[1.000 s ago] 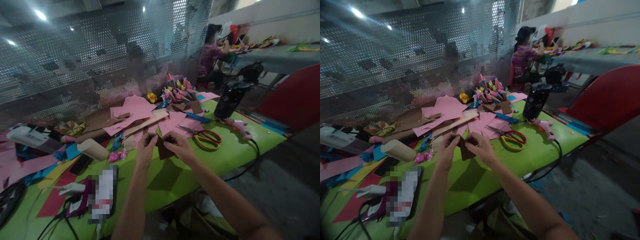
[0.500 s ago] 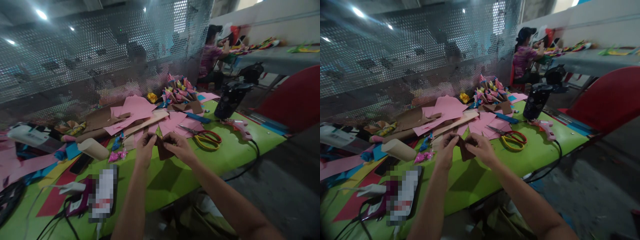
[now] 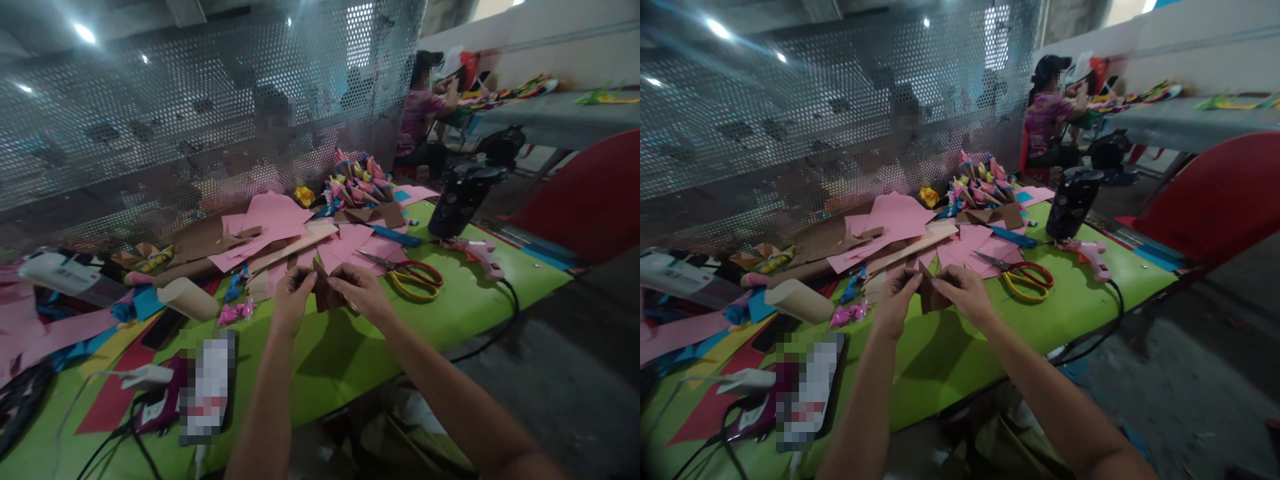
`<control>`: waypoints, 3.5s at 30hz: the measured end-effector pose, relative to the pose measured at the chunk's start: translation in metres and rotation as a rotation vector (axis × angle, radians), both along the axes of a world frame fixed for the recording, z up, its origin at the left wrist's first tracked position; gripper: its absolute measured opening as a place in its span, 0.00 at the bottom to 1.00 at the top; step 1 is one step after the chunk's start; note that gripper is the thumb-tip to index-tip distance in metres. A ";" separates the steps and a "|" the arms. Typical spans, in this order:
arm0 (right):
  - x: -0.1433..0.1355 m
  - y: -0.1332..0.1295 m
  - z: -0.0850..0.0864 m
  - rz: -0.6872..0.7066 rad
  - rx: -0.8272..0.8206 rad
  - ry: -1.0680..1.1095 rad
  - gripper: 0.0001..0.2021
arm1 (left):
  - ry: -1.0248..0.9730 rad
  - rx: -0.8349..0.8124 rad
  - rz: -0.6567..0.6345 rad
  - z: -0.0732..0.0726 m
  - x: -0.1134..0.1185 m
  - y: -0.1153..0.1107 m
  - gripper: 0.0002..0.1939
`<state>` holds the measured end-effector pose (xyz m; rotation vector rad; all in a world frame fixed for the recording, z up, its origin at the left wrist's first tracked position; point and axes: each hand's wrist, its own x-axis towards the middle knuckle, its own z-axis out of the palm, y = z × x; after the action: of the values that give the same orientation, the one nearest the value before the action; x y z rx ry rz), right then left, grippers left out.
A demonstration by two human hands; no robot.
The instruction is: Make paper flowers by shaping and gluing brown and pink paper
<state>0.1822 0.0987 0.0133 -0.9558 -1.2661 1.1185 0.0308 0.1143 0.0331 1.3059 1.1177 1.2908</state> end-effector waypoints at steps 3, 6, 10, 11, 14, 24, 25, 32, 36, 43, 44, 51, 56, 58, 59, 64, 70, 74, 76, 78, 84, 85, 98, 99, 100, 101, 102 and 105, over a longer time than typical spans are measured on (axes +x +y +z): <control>0.000 0.000 0.001 -0.018 -0.007 -0.001 0.11 | 0.025 -0.030 -0.028 -0.003 -0.002 0.001 0.10; 0.001 0.000 0.001 -0.047 0.009 0.006 0.11 | 0.053 -0.041 -0.054 -0.005 -0.002 0.002 0.09; 0.001 0.000 0.002 -0.030 -0.001 0.005 0.11 | 0.038 -0.028 -0.056 -0.005 -0.001 0.000 0.09; 0.001 0.000 0.003 -0.026 -0.006 0.006 0.12 | 0.029 -0.028 -0.055 -0.004 -0.001 -0.001 0.10; 0.001 0.000 0.004 -0.036 -0.003 0.021 0.13 | 0.010 -0.051 -0.067 -0.001 0.000 -0.002 0.12; 0.000 0.000 0.004 -0.026 -0.028 0.064 0.15 | 0.032 -0.064 -0.117 -0.001 0.001 -0.003 0.09; 0.000 0.001 0.004 -0.028 -0.025 0.063 0.15 | 0.032 -0.060 -0.114 -0.001 0.001 -0.003 0.09; 0.001 0.002 0.005 -0.112 0.003 0.060 0.14 | 0.076 -0.108 -0.197 0.000 0.000 -0.004 0.11; 0.001 0.002 0.006 -0.110 0.002 0.090 0.16 | 0.099 -0.108 -0.211 -0.001 -0.001 -0.004 0.10; 0.004 0.006 -0.001 -0.033 -0.059 0.024 0.18 | 0.034 -0.081 -0.101 -0.003 -0.002 0.000 0.11; 0.004 0.007 -0.003 -0.030 -0.069 0.007 0.17 | 0.032 -0.081 -0.092 -0.003 -0.002 0.000 0.11; 0.004 0.008 -0.003 -0.068 -0.085 0.024 0.16 | 0.083 -0.137 -0.208 0.001 -0.003 -0.002 0.13; 0.003 0.006 -0.001 -0.074 -0.074 0.052 0.16 | 0.083 -0.114 -0.197 -0.001 -0.001 -0.001 0.13; 0.002 0.006 -0.001 -0.075 -0.071 0.061 0.17 | 0.076 -0.105 -0.192 -0.002 -0.001 -0.001 0.13; 0.002 0.006 -0.001 -0.080 -0.069 0.063 0.17 | 0.074 -0.103 -0.193 -0.002 0.000 -0.001 0.13; 0.003 0.006 -0.001 -0.112 -0.067 0.065 0.17 | 0.093 -0.124 -0.230 0.002 -0.001 -0.003 0.13; 0.005 0.006 0.002 -0.122 -0.059 0.059 0.16 | 0.108 -0.109 -0.228 -0.001 0.000 -0.003 0.11; 0.005 0.006 0.002 -0.107 -0.064 0.068 0.16 | 0.104 -0.110 -0.212 -0.002 0.001 -0.003 0.09; 0.005 0.007 0.002 -0.110 -0.069 0.067 0.16 | 0.099 -0.114 -0.222 -0.001 0.000 -0.002 0.10; 0.006 0.007 0.001 -0.115 -0.075 0.061 0.16 | 0.097 -0.113 -0.239 -0.002 0.000 -0.002 0.12; 0.005 0.007 0.001 -0.113 -0.068 0.055 0.16 | 0.111 -0.111 -0.222 -0.003 -0.002 -0.001 0.11; 0.005 0.007 0.001 -0.117 -0.063 0.053 0.16 | 0.104 -0.112 -0.235 -0.001 -0.002 -0.002 0.12; 0.000 0.003 0.003 -0.075 -0.075 0.057 0.17 | 0.042 -0.115 -0.167 -0.005 0.001 0.000 0.16; 0.000 0.004 0.002 -0.082 -0.075 0.050 0.16 | 0.038 -0.118 -0.166 -0.004 0.001 -0.001 0.15; 0.000 0.004 0.001 -0.084 -0.075 0.040 0.16 | 0.031 -0.116 -0.160 -0.003 0.001 -0.001 0.15; 0.000 0.004 0.001 -0.081 -0.074 0.031 0.16 | 0.022 -0.110 -0.145 -0.003 0.001 -0.001 0.15; 0.000 0.004 0.000 -0.074 -0.073 0.022 0.16 | 0.014 -0.103 -0.125 -0.003 0.002 -0.002 0.15; 0.000 0.004 -0.001 -0.046 -0.061 0.018 0.18 | 0.000 -0.093 -0.082 -0.003 0.003 -0.002 0.14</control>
<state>0.1822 0.1029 0.0120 -1.0141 -1.1952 1.1328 0.0339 0.1122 0.0299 1.2695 1.1000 1.1648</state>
